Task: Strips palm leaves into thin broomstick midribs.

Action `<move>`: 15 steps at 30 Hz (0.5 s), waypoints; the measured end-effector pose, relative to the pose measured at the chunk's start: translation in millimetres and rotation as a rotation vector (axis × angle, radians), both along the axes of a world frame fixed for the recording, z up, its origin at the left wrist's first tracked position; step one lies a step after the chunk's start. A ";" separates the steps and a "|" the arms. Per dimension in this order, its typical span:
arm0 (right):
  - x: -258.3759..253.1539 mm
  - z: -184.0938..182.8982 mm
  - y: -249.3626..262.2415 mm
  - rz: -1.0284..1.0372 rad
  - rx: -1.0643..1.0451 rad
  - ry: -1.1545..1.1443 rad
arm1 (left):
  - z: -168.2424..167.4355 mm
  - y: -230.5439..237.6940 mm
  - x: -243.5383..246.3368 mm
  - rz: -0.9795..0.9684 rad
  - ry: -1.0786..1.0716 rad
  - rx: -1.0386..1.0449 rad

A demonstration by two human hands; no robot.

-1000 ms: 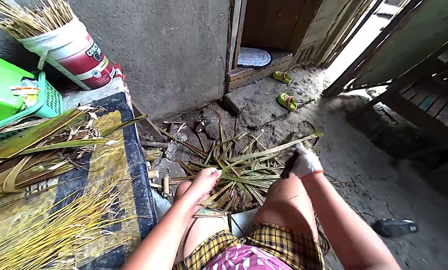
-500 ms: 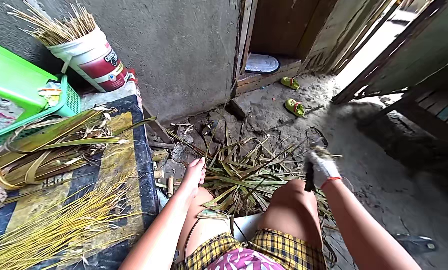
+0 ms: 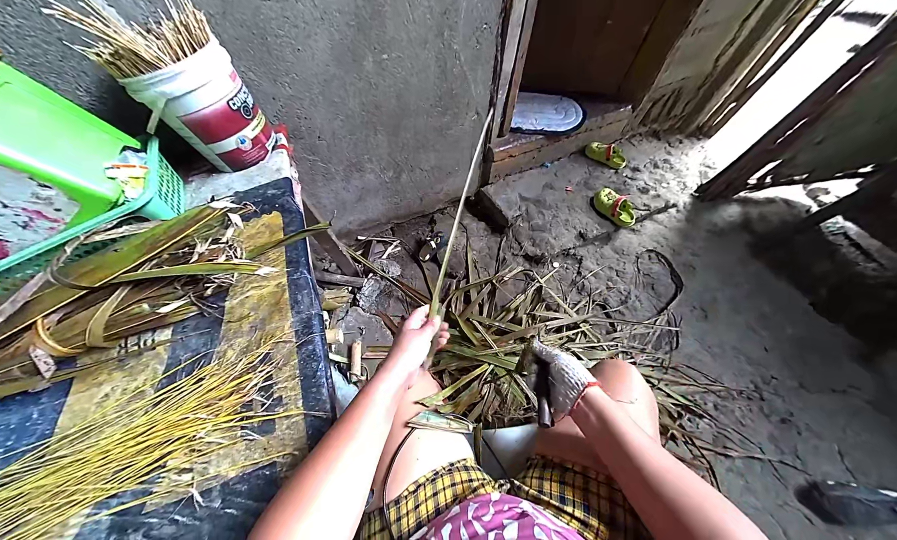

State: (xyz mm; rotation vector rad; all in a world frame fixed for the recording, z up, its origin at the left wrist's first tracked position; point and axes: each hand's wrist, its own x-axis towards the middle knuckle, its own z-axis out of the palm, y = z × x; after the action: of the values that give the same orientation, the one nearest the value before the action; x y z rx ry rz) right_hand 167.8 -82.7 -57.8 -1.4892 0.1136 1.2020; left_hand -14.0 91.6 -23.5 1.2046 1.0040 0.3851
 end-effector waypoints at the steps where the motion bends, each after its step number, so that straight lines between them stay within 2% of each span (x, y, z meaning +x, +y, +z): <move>1: 5.2 -27.7 4.2 -0.023 0.026 0.028 | -1.1 -0.6 -1.4 -0.103 -0.029 0.019; 2: 8.4 -49.4 6.7 -0.029 0.056 0.043 | -2.1 -0.5 -2.4 -0.209 -0.042 0.052; 4: 8.0 -62.6 6.4 -0.023 0.067 0.015 | -0.4 -0.3 -2.7 -0.282 -0.014 0.138; 8: 2.2 -6.3 13.2 0.014 -0.242 0.016 | 1.3 10.0 -8.3 -0.004 0.075 0.370; 9: 3.8 -16.9 12.2 -0.002 -0.224 0.010 | 1.4 12.9 -10.9 0.066 0.066 0.406; 11: 9.3 -66.0 9.0 -0.057 -0.084 -0.040 | 0.6 17.9 -15.3 0.174 0.021 0.464; 12: 12.5 -78.2 9.7 -0.060 -0.052 -0.042 | 1.0 19.3 -17.0 0.218 0.004 0.495; 15: 18.1 -83.6 17.8 -0.094 -0.068 -0.053 | 16.3 23.8 -28.9 0.262 0.051 0.649</move>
State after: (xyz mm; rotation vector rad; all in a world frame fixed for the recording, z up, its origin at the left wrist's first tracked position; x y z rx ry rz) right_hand 185.9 -64.8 -141.5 -1.5572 0.1883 1.0924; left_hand -42.9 115.4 -7.2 1.6671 1.1245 0.9418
